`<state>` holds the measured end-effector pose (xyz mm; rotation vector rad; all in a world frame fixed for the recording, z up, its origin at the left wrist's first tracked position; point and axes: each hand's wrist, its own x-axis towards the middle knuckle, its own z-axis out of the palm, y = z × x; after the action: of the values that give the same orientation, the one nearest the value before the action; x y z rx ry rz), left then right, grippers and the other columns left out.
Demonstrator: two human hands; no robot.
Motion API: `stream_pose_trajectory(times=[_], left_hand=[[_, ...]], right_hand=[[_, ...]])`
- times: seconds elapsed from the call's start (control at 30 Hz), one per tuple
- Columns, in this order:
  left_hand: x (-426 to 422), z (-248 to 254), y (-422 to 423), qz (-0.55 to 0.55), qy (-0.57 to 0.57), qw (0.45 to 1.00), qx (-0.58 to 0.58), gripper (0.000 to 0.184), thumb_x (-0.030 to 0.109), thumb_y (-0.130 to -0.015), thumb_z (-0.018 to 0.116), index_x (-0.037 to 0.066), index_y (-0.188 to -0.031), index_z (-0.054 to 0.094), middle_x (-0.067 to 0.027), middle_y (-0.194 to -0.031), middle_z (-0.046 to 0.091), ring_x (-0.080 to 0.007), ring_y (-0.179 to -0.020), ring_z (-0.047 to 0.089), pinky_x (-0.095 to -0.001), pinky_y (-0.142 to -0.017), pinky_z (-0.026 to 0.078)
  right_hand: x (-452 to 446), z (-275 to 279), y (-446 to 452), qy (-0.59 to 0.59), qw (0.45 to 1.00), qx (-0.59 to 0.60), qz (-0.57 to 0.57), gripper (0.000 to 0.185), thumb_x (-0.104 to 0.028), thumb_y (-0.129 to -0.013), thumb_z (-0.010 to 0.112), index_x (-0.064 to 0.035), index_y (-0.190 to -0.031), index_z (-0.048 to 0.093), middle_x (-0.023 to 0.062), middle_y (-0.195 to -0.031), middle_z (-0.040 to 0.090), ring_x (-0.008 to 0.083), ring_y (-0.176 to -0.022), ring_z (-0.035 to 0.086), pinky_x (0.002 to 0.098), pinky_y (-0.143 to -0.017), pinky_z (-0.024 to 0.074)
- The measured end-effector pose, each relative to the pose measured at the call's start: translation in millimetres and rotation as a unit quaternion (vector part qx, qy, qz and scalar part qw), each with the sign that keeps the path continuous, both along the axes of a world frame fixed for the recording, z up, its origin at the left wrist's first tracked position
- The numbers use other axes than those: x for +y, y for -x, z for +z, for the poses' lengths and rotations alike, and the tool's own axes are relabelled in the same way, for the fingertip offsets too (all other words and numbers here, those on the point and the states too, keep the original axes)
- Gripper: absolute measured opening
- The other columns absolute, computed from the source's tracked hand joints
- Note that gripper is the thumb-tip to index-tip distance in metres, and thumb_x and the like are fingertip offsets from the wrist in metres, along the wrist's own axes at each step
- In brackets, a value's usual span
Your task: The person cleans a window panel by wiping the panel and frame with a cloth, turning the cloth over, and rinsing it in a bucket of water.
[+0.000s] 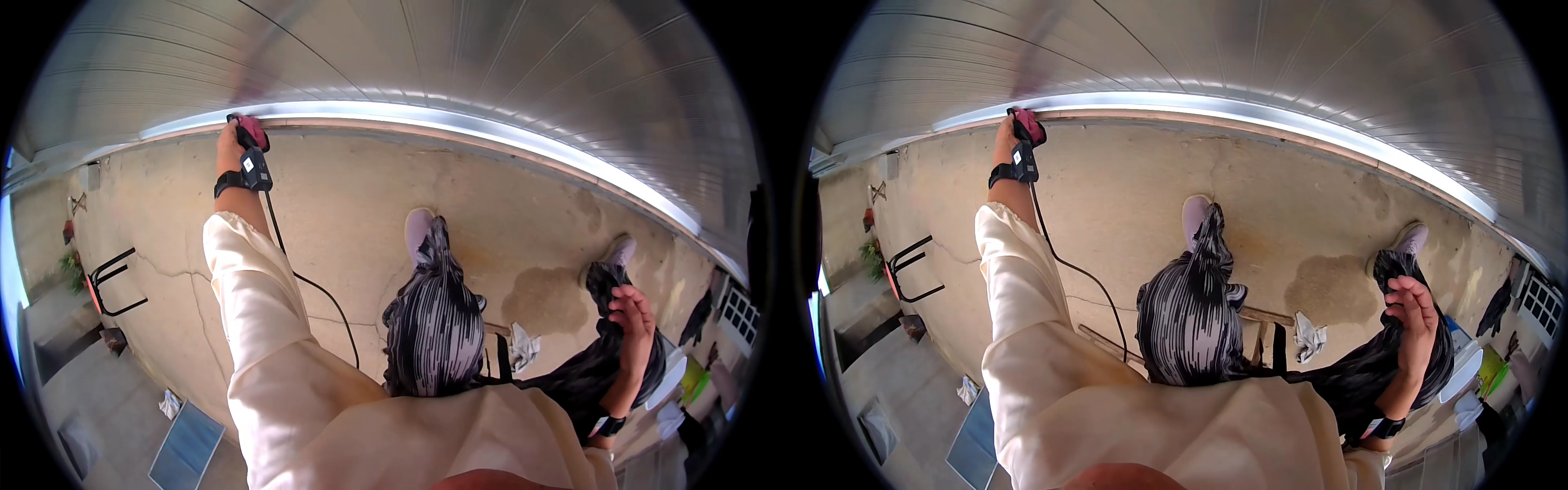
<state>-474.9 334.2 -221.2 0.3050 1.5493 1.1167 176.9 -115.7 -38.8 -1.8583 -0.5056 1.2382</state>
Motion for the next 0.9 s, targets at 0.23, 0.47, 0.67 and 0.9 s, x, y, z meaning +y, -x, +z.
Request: stream_pose_trajectory(times=[0.23, 0.47, 0.67, 0.9], left_hand=[[-20.3, 25.8, -48.8, -0.053, 0.0, 0.999, -0.006, 0.006, 0.009, -0.083, 0.045, 0.005, -0.084, 0.049, -0.0104, -0.074, 0.06, -0.0244, -0.064, 0.061, -0.039, -0.062, 0.053], [-40.2, 3.6, -115.5, -0.054, 0.047, 0.997, 0.03, 0.012, 0.011, -0.079, 0.054, 0.002, -0.086, 0.054, -0.0105, -0.07, 0.06, -0.0264, -0.056, 0.061, -0.041, -0.053, 0.053], [-87.6, 10.5, -227.2, -0.09, 0.044, 0.995, -0.002, 0.009, 0.008, -0.075, 0.057, 0.002, -0.081, 0.055, -0.0095, -0.071, 0.06, -0.0248, -0.057, 0.06, -0.0402, -0.053, 0.052], [-130.8, -5.6, -344.9, -0.126, 0.036, 0.991, 0.011, 0.005, 0.008, -0.08, 0.05, 0.005, -0.079, 0.054, -0.006, -0.067, 0.058, -0.0219, -0.058, 0.057, -0.0347, -0.055, 0.05]], right_hand=[[-3.8, 6.4, 7.8, -0.022, 1.0, -0.002, 0.014, 0.023, -0.015, -0.092, 0.046, 0.0, -0.105, 0.057, 0.0067, -0.098, 0.062, 0.0099, -0.079, 0.056, 0.022, -0.069, 0.0442], [-20.1, 14.2, 4.0, -0.064, 0.997, 0.002, 0.035, 0.024, -0.016, -0.092, 0.046, 0.0002, -0.107, 0.055, 0.0073, -0.1, 0.061, 0.0103, -0.08, 0.056, 0.022, -0.07, 0.0439], [-41.5, 26.6, 3.7, -0.109, 0.994, 0.016, 0.005, 0.021, -0.011, -0.091, 0.048, 0.0022, -0.104, 0.057, 0.0085, -0.099, 0.061, 0.0123, -0.079, 0.056, 0.0249, -0.071, 0.0441], [-70.2, 39.8, -3.0, -0.178, 0.983, 0.047, -0.014, 0.021, -0.01, -0.091, 0.048, 0.0033, -0.104, 0.056, 0.0099, -0.1, 0.061, 0.0133, -0.08, 0.057, 0.0251, -0.072, 0.0448]])
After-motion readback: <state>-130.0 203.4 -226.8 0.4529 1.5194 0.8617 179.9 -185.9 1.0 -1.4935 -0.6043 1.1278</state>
